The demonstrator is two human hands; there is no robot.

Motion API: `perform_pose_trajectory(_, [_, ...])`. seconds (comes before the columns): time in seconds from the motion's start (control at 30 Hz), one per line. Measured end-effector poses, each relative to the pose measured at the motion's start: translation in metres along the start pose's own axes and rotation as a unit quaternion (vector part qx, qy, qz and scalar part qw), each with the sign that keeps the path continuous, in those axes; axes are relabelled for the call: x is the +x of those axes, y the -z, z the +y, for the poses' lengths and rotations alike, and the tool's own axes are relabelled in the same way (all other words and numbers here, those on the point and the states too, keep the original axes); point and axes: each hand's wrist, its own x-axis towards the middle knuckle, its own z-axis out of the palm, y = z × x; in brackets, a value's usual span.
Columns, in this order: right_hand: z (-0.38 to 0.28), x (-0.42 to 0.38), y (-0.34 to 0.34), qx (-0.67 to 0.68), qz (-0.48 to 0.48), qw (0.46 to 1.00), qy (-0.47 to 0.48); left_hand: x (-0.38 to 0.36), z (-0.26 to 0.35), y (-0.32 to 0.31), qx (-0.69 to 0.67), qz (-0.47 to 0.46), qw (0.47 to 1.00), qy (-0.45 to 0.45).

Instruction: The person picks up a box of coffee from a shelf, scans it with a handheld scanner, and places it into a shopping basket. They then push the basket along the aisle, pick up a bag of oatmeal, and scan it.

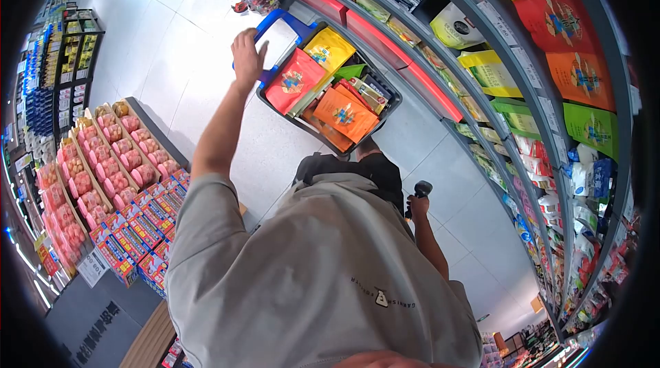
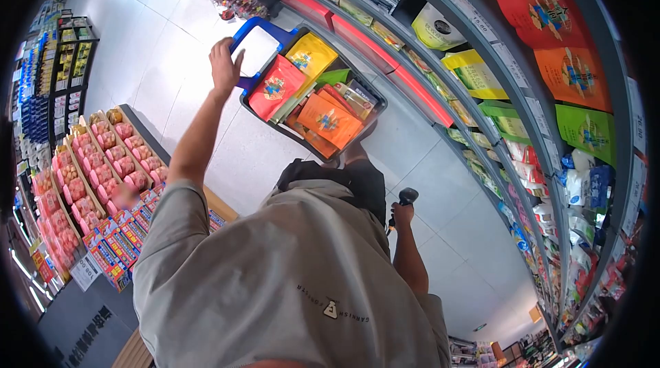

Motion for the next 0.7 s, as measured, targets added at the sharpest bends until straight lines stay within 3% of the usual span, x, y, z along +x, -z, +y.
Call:
perform_pose_trajectory(0.03, [0.003,0.0,0.0,-0.015,0.001,1.0,-0.026,-0.009,0.012,0.004,0.001,0.052,0.998,-0.043])
perform_pose_trajectory(0.1, [0.004,-0.01,-0.002,-0.019,0.014,0.999,-0.029,-0.047,0.022,-0.02,-0.141,0.042,0.988,0.052])
perform_pose_trajectory(0.17, [0.007,-0.011,-0.005,-0.013,0.009,0.999,-0.029,-0.09,0.031,-0.046,-0.254,0.001,0.928,0.274])
perform_pose_trajectory(0.23, [-0.002,-0.016,-0.004,-0.003,-0.011,1.0,-0.016,-0.139,0.012,-0.096,-0.238,-0.028,0.859,0.453])
perform_pose_trajectory(0.27, [-0.008,-0.02,-0.004,-0.004,-0.006,1.0,-0.007,-0.156,0.009,-0.108,-0.378,-0.068,0.699,0.603])
perform_pose_trajectory(0.3, [-0.017,-0.024,-0.004,-0.003,0.0,1.0,0.001,-0.173,0.006,-0.12,-0.493,-0.108,0.492,0.71])
perform_pose_trajectory(0.37, [-0.026,-0.021,-0.001,-0.039,-0.001,0.999,0.02,-0.225,-0.013,-0.167,-0.61,-0.189,0.241,0.731])
perform_pose_trajectory(0.43, [-0.028,-0.013,0.001,-0.044,-0.004,0.999,0.032,-0.207,0.019,-0.144,-0.668,-0.134,0.133,0.72])
perform_pose_trajectory(0.5, [-0.038,-0.015,0.003,-0.058,0.004,0.997,0.056,-0.202,0.031,-0.141,-0.694,-0.046,0.094,0.712])
perform_pose_trajectory(0.57, [-0.047,-0.021,0.004,-0.044,0.009,0.996,0.078,-0.239,-0.012,-0.196,-0.665,-0.012,0.093,0.741])
perform_pose_trajectory(0.63, [-0.044,-0.015,0.003,-0.048,0.021,0.993,0.102,-0.263,-0.038,-0.227,-0.673,0.07,0.058,0.734])
perform_pose_trajectory(0.7, [-0.041,-0.011,0.003,-0.073,0.01,0.991,0.114,-0.249,-0.027,-0.219,-0.644,0.094,0.082,0.755])
